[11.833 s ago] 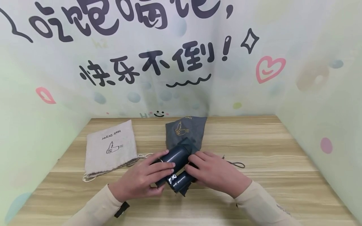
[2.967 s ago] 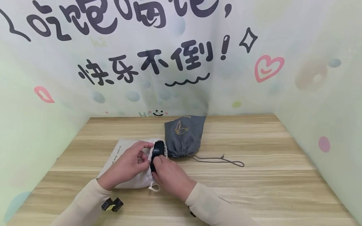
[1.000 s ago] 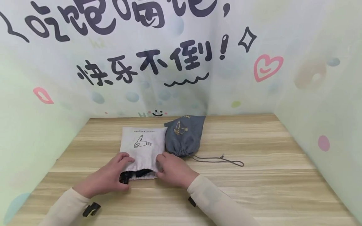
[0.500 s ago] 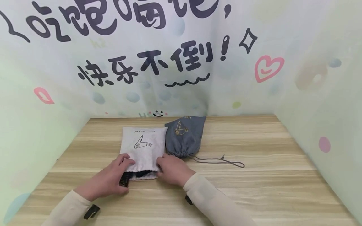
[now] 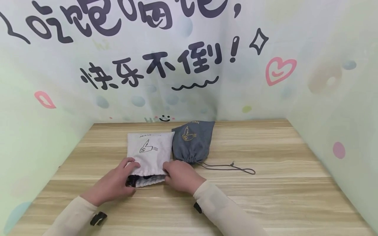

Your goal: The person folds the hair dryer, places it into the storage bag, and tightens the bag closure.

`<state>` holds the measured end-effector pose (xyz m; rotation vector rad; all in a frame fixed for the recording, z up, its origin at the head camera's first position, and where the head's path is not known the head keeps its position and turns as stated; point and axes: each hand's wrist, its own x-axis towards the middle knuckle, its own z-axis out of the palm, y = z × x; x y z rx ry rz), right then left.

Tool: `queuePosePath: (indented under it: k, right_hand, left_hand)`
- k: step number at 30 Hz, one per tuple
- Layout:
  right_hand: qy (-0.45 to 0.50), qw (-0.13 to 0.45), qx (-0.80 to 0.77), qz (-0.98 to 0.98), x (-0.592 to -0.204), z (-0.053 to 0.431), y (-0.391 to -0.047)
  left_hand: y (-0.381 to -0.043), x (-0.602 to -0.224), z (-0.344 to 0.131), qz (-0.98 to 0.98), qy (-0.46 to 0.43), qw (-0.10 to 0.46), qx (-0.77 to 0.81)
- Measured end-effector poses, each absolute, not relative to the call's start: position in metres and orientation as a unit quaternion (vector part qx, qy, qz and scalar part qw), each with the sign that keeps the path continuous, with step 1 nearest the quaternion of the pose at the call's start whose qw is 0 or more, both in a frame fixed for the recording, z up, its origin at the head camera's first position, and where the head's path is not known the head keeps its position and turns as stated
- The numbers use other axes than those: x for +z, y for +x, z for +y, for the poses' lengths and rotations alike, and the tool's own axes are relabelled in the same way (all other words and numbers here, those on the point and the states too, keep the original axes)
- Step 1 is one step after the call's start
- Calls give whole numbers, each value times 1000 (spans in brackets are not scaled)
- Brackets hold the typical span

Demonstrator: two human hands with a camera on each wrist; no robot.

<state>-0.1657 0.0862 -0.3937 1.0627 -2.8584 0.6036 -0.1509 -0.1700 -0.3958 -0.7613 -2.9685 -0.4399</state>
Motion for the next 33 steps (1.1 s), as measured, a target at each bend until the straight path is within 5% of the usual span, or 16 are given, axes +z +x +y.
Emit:
queuePosePath:
  k: [33]
  right_hand:
    - [388,64,205,-896,-386,100,-170]
  left_hand:
    - [-164,-400,-152,-964,-184,55,-182]
